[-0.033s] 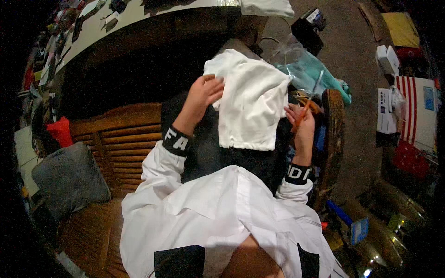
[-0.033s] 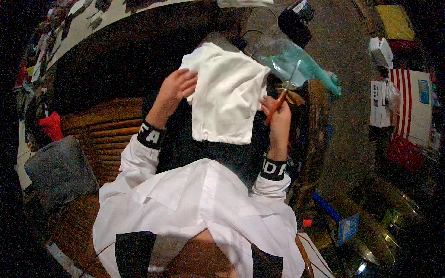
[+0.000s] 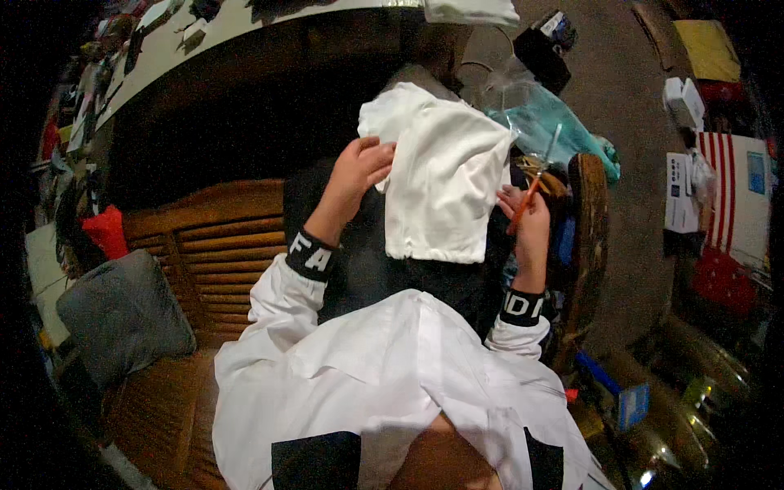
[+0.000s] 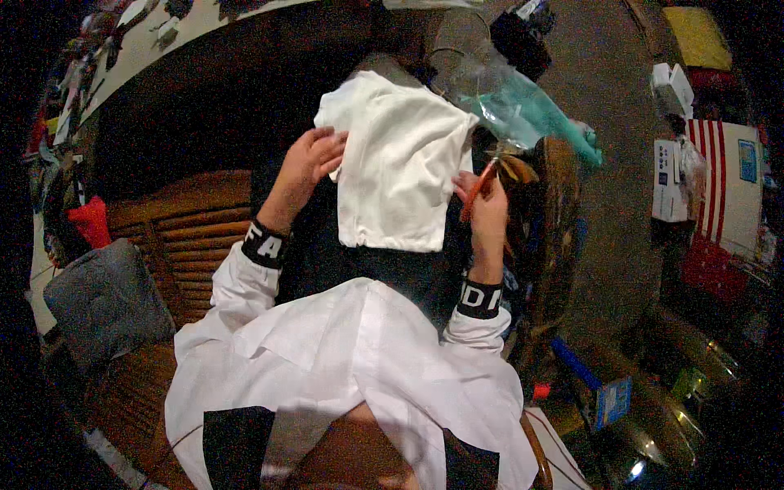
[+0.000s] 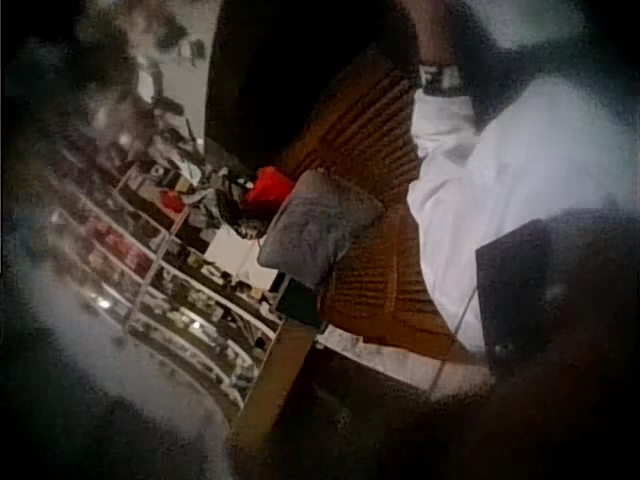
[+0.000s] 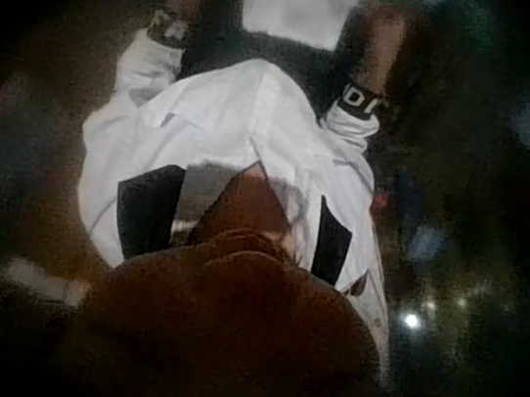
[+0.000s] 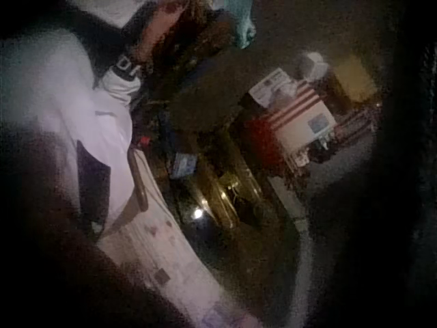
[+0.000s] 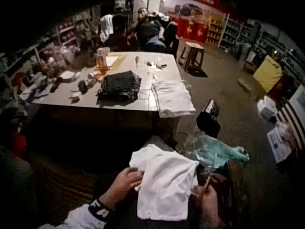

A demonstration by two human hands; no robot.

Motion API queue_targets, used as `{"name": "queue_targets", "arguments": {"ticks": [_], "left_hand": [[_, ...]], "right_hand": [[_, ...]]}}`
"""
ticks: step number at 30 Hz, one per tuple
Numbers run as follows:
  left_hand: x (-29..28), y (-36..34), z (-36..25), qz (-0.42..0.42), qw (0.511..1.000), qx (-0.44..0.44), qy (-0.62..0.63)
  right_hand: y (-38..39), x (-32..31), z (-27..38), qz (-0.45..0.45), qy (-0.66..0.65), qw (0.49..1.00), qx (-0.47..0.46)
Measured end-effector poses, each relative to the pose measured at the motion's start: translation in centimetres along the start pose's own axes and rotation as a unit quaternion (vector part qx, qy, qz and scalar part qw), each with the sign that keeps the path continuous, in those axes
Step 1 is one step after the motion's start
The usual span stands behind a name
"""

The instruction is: The person uses orange-handled scissors to cut a white fabric garment into smaller pieces. They repeatedly cut sections of the fabric, separate the pieces, and place them on a nearby surface. The person also handles a small black plastic clip attached to the fabric.

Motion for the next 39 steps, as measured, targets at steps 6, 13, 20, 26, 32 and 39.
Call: {"name": "queue_targets", "arguments": {"ticks": [6, 13, 20, 26, 32, 39], "left_hand": [[0.1, 3.9, 2.4, 0.017, 0.96, 0.088, -0.265], [0.8, 5.4, 0.2, -0.05, 0.85, 0.269, -0.45], [0.5, 7.8, 2.1, 0.011, 0.823, 0.222, -0.522], [0.6, 7.7, 0.3, 0.037, 0.899, 0.132, -0.416], [0.5, 8.0, -2.6, -0.157, 0.81, 0.33, -0.458], [0.5, 8.6, 0.0, 0.128, 0.725, 0.356, -0.576]], "right_hand": [[3.9, -0.5, -4.7, -0.007, 0.102, 0.988, 0.112], [4.5, -0.4, -5.8, -0.083, 0.191, 0.977, 0.035], [2.7, 0.6, -5.0, -0.013, 0.199, 0.98, 0.023], [1.2, 4.0, 1.2, -0.067, 0.099, 0.993, -0.009], [0.6, 4.4, 2.3, -0.088, 0.086, 0.99, -0.065], [3.1, 1.7, -0.8, -0.118, 0.215, 0.967, -0.065]]}}
Point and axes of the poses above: each hand's wrist, its own y-axis away from the middle knuckle, its own x-axis out of the palm, z = x × y, the point moved 3 cm from there along -y, towards the middle knuckle
